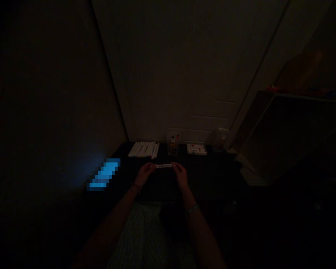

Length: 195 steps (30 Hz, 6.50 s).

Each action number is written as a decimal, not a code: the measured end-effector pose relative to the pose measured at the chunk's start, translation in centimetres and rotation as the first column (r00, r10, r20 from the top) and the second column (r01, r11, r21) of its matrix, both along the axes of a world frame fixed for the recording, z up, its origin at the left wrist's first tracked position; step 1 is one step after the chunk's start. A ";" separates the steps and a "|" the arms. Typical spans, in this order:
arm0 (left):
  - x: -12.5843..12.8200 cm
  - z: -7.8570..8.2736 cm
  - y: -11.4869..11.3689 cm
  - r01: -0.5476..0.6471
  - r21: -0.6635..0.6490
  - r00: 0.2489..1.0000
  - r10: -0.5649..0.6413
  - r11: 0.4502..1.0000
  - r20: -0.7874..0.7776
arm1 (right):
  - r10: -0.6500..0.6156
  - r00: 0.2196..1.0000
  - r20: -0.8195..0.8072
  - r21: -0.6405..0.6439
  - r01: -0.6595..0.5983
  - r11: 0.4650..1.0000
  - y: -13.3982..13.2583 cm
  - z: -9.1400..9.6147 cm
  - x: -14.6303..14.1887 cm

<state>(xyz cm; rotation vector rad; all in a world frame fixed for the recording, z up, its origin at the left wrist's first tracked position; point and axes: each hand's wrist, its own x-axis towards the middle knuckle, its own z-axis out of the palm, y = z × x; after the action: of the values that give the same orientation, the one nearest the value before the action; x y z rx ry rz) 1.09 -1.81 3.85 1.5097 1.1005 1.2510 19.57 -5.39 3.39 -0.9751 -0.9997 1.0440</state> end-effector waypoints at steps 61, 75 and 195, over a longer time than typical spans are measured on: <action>-0.1 0.6 -0.5 -0.047 0.031 0.999 0.048 0.998 -0.020 | -0.064 0.994 0.084 -0.005 0.065 0.998 0.3 -0.4 0.2; 0.0 0.7 -0.6 -0.036 0.041 0.999 0.037 0.999 -0.029 | -0.056 0.995 0.079 0.009 0.055 0.998 0.3 -0.6 0.4; -0.8 -0.5 0.8 -0.066 0.068 0.953 0.083 0.996 -0.293 | -0.127 0.980 -0.154 -0.020 0.126 0.992 1.5 -0.7 0.1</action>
<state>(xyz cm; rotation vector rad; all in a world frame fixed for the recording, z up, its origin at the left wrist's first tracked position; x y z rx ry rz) 0.32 -1.04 3.36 1.7538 1.3345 1.1384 19.66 -3.90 2.64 -0.9379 -0.7949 1.0031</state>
